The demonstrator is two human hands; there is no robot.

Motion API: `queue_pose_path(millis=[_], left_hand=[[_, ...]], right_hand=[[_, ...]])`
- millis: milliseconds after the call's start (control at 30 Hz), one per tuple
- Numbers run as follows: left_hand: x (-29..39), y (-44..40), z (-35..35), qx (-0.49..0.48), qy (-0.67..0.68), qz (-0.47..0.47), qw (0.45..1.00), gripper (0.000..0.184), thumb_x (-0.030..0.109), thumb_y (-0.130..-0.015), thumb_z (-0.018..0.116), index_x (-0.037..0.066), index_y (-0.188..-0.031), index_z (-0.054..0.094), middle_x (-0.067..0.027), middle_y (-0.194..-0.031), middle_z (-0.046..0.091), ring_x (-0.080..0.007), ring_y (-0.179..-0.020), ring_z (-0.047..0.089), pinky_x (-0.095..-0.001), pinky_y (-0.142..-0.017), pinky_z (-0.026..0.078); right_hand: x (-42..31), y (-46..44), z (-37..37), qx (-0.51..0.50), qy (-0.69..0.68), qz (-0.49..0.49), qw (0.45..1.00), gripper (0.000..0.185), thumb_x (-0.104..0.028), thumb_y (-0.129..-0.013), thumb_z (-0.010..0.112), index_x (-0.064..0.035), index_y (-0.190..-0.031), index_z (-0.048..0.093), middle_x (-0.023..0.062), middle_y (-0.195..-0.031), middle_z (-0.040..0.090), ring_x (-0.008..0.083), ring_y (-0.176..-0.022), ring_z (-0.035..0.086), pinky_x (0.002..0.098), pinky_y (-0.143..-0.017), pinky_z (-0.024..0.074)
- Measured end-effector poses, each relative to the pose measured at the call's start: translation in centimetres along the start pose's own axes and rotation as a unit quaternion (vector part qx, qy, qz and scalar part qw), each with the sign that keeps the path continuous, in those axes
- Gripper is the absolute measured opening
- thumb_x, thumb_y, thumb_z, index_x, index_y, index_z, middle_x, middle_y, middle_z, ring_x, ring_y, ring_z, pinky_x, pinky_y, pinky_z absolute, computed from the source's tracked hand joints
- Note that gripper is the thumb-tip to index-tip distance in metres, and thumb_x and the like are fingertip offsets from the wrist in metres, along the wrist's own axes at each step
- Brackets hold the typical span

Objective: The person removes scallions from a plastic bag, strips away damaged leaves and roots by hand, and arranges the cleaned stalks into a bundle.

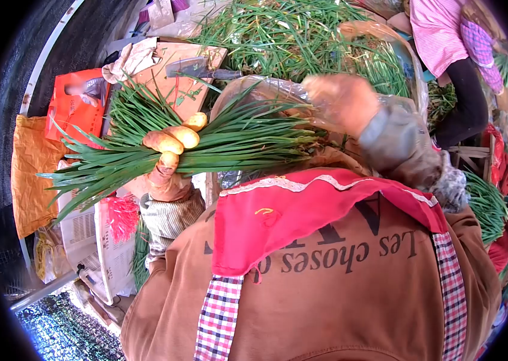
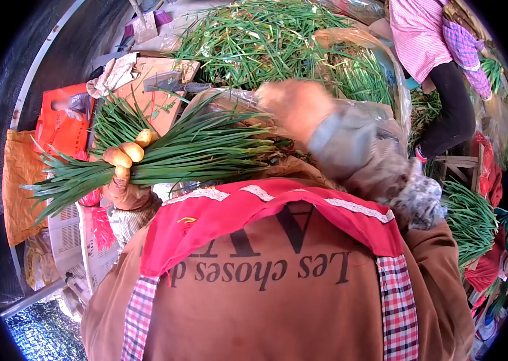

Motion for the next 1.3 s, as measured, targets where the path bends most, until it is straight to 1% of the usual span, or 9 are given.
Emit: queue_pose_path(millis=[267, 333, 400, 733, 867, 933, 1033, 1133, 1300], left_hand=[[0.3, -0.2, 0.0, 0.007, -0.003, 0.024, 1.0, 0.02, 0.016, -0.074, 0.067, 0.001, -0.083, 0.057, -0.0189, -0.089, 0.061, -0.0361, -0.099, 0.054, -0.0505, -0.093, 0.037], [0.4, -0.2, 0.0, 0.012, 0.0, 0.026, 1.0, 0.021, 0.016, -0.074, 0.067, 0.002, -0.085, 0.056, -0.0182, -0.09, 0.06, -0.0358, -0.099, 0.054, -0.0519, -0.093, 0.037], [0.2, 0.1, -0.4, 0.043, 0.005, 0.021, 0.999, 0.022, 0.017, -0.074, 0.067, 0.003, -0.086, 0.055, -0.0176, -0.091, 0.06, -0.0355, -0.099, 0.054, -0.0524, -0.093, 0.036], [-1.2, 2.1, -4.2, 0.12, 0.055, 0.01, 0.991, 0.015, 0.018, -0.079, 0.062, 0.009, -0.084, 0.052, -0.004, -0.094, 0.057, -0.0286, -0.108, 0.048, -0.0549, -0.097, 0.027], [-1.4, 1.7, -3.9, 0.074, 0.069, 0.012, 0.995, 0.02, 0.019, -0.075, 0.065, 0.009, -0.081, 0.049, -0.0054, -0.085, 0.055, -0.0291, -0.103, 0.046, -0.0523, -0.097, 0.027], [-1.2, 1.4, -3.4, 0.089, 0.045, -0.006, 0.995, 0.021, 0.02, -0.074, 0.066, 0.011, -0.074, 0.046, -0.0005, -0.083, 0.053, -0.0236, -0.097, 0.041, -0.0501, -0.098, 0.024], [-1.3, 1.6, -3.8, 0.081, 0.059, -0.001, 0.995, 0.019, 0.018, -0.075, 0.065, 0.01, -0.078, 0.048, -0.0029, -0.085, 0.053, -0.0256, -0.102, 0.043, -0.0511, -0.1, 0.024], [-1.4, 1.6, -4.0, 0.062, 0.069, 0.003, 0.996, 0.018, 0.017, -0.076, 0.064, 0.008, -0.083, 0.049, -0.0048, -0.087, 0.053, -0.0282, -0.106, 0.044, -0.0519, -0.101, 0.024], [-1.2, 1.2, -3.1, 0.062, 0.065, 0.004, 0.996, 0.016, 0.015, -0.077, 0.062, 0.008, -0.086, 0.05, -0.0053, -0.089, 0.054, -0.0286, -0.105, 0.045, -0.0519, -0.1, 0.025]], right_hand=[[-6.9, -1.1, 3.7, -0.08, -0.083, -0.142, 0.983, 0.023, -0.022, -0.079, 0.055, -0.0052, -0.094, 0.06, 0.0137, -0.096, 0.059, 0.0291, -0.097, 0.053, 0.0377, -0.085, 0.0415], [-6.3, -1.2, 3.4, -0.07, -0.19, -0.089, 0.975, 0.019, -0.017, -0.081, 0.054, -0.0029, -0.091, 0.061, 0.011, -0.091, 0.061, 0.0218, -0.081, 0.057, 0.0327, -0.072, 0.0459], [-5.4, -0.7, 3.6, -0.134, -0.386, 0.09, 0.908, 0.017, -0.013, -0.08, 0.054, -0.0004, -0.089, 0.061, 0.0088, -0.086, 0.061, 0.0155, -0.067, 0.057, 0.0281, -0.059, 0.0469], [5.1, -0.5, -1.5, -0.055, -0.711, 0.035, 0.7, 0.021, -0.018, -0.083, 0.052, -0.0001, -0.094, 0.054, 0.0082, -0.082, 0.059, 0.0128, -0.057, 0.05, 0.0249, -0.051, 0.0401], [12.3, 0.6, -4.6, 0.137, -0.685, 0.141, 0.701, 0.019, -0.011, -0.087, 0.046, -0.0003, -0.102, 0.051, 0.009, -0.085, 0.06, 0.0151, -0.063, 0.054, 0.0262, -0.054, 0.0437], [16.0, 2.1, -5.9, 0.289, -0.502, 0.359, 0.732, 0.021, -0.011, -0.088, 0.043, 0.0006, -0.104, 0.05, 0.0128, -0.094, 0.061, 0.0202, -0.078, 0.06, 0.0308, -0.062, 0.0493], [11.2, 0.6, -7.2, 0.229, -0.042, 0.184, 0.955, 0.023, -0.019, -0.084, 0.05, -0.008, -0.105, 0.054, 0.0097, -0.096, 0.062, 0.0233, -0.092, 0.059, 0.0331, -0.076, 0.0486], [0.7, -1.1, -3.0, 0.07, -0.035, -0.024, 0.997, 0.023, -0.023, -0.079, 0.057, -0.0086, -0.096, 0.059, 0.0055, -0.094, 0.062, 0.0181, -0.083, 0.059, 0.0296, -0.076, 0.0474], [-6.4, -1.4, 0.7, -0.139, -0.033, -0.022, 0.989, 0.019, -0.02, -0.076, 0.062, -0.0052, -0.087, 0.057, 0.011, -0.079, 0.058, 0.0219, -0.08, 0.059, 0.0335, -0.071, 0.046]])
Point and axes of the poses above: each hand's wrist, its own y-axis away from the middle knuckle, its own z-axis out of the palm, x = y × z, the point moved 7 cm from there along -y, towards the middle knuckle
